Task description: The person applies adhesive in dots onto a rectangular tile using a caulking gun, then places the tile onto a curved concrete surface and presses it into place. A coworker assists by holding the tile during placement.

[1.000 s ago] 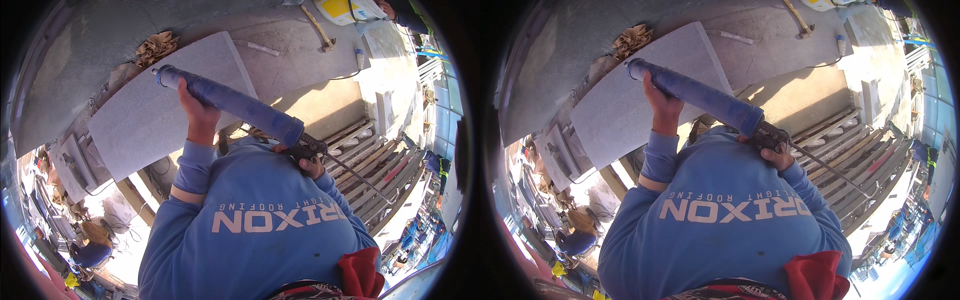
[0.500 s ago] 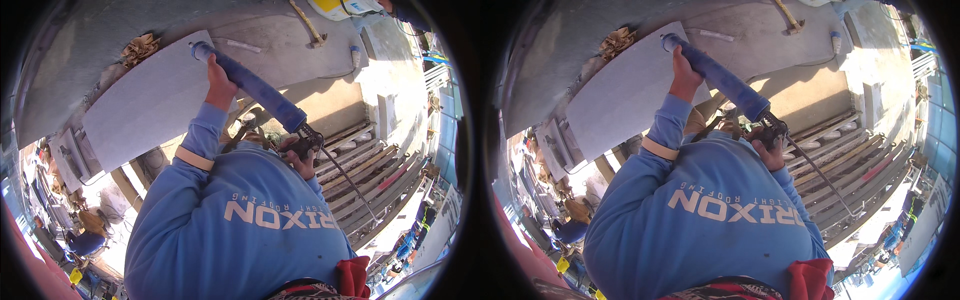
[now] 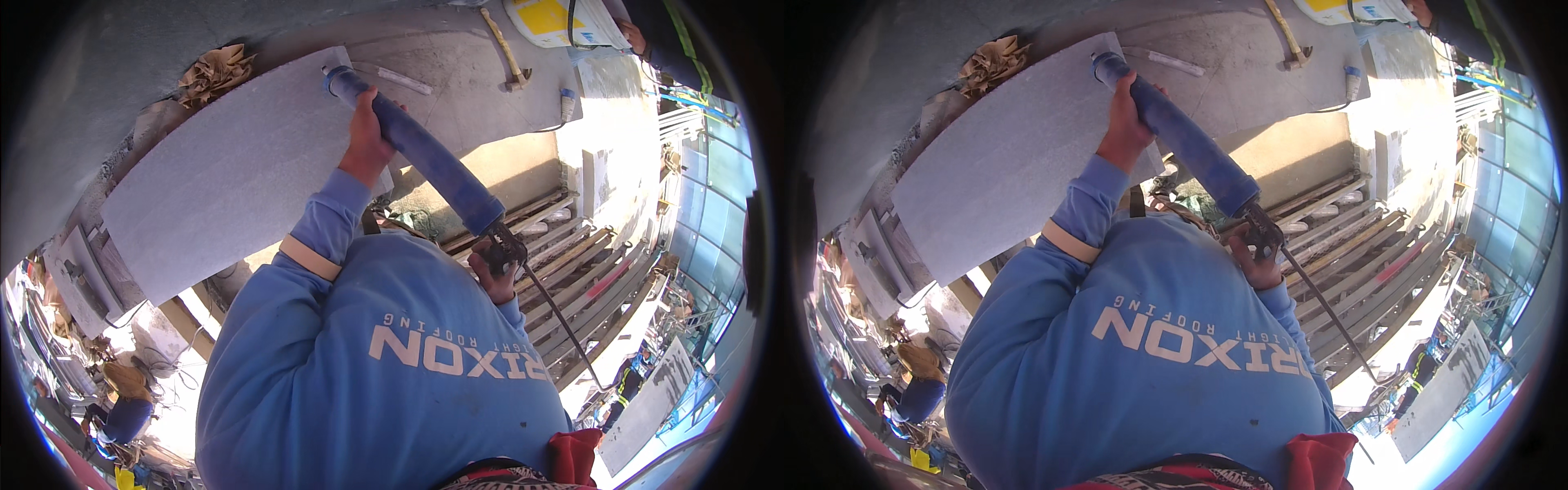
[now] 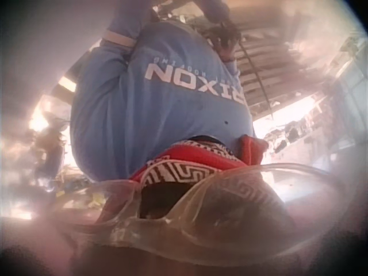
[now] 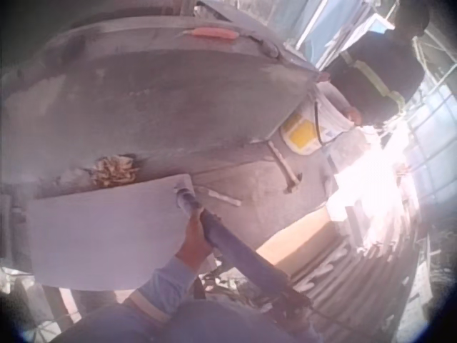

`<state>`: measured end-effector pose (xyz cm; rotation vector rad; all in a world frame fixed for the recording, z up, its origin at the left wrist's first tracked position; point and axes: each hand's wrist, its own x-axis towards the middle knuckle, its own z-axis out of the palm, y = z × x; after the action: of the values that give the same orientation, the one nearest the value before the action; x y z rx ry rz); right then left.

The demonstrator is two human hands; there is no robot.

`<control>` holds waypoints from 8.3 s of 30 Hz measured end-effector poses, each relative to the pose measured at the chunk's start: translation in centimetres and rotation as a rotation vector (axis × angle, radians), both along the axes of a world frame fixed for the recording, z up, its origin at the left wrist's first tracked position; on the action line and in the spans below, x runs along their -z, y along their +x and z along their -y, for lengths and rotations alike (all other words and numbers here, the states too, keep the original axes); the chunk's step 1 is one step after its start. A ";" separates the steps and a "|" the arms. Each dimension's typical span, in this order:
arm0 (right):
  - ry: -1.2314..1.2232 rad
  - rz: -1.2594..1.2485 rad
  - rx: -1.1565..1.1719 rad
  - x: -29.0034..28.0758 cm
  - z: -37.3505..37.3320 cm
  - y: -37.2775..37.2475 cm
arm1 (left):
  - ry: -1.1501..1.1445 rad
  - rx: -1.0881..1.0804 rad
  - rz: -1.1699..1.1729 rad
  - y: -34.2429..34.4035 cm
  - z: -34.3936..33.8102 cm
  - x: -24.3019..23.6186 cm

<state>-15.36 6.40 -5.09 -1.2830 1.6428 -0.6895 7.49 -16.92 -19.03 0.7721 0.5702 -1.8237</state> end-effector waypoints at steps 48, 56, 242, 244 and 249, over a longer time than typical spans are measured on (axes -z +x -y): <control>-0.069 -0.150 0.005 0.2 0.2 -1.6 | -0.063 -0.065 -0.118 0.3 -0.9 -0.8; 0.025 0.158 -0.076 -3.0 2.2 0.6 | -0.113 -0.056 -0.110 0.2 -1.3 -0.5; 0.163 0.098 -0.261 -5.4 -0.6 -15.1 | -0.154 -0.087 0.172 -8.4 -12.1 -1.9; 0.006 0.115 -0.334 -4.6 -0.7 -14.5 | -0.159 -0.082 0.151 -8.0 -12.5 -2.2; -0.107 0.201 -0.397 -5.4 -1.8 -14.3 | -0.053 -0.039 0.206 -9.2 -12.5 -3.5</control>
<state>-29.64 8.20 0.30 -1.5090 1.1570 -0.6419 -1.71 -4.41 -15.51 0.8944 0.3989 -1.6925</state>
